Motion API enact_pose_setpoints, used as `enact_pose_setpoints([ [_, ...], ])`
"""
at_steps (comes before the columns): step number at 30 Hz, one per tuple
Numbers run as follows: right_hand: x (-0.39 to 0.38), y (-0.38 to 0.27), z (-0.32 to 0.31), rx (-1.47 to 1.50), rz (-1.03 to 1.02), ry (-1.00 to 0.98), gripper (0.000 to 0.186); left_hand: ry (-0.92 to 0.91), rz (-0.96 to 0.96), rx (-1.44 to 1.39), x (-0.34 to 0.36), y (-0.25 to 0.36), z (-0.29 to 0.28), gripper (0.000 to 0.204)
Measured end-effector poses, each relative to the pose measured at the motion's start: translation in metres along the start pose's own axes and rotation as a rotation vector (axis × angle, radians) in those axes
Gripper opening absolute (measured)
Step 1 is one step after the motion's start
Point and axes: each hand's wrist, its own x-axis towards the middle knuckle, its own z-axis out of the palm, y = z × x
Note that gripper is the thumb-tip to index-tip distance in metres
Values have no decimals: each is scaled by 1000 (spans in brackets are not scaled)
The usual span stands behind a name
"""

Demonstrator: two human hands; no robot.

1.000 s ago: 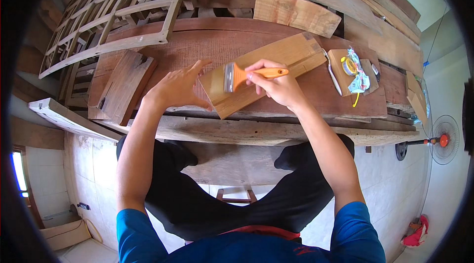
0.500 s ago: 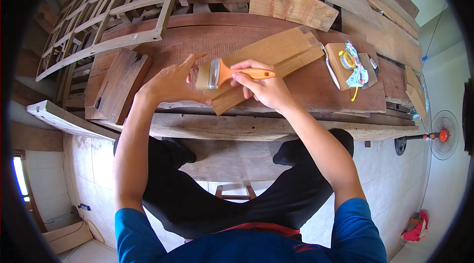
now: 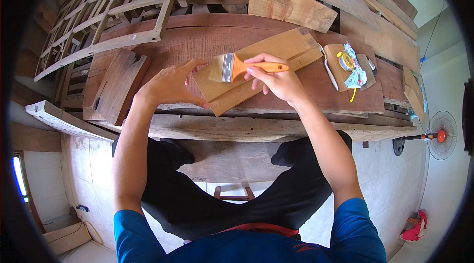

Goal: Apply clear finish or varnish to a piece of wood using a paintbrush.

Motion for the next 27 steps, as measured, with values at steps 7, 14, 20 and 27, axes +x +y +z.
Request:
enact_pose_setpoints([
  [7, 0, -1, -28, -35, -11, 85, 18, 45, 6, 44, 4, 6, 7, 101],
  [14, 1, -15, -58, -84, 27, 227, 14, 73, -16, 97, 4, 7, 9, 96],
  [20, 0, -7, -97, -140, 30, 261, 16, 45, -26, 87, 6, 14, 5, 96],
  [27, -2, -8, -127, -138, 52, 491, 19, 91, -40, 112, 0, 17, 9, 95],
])
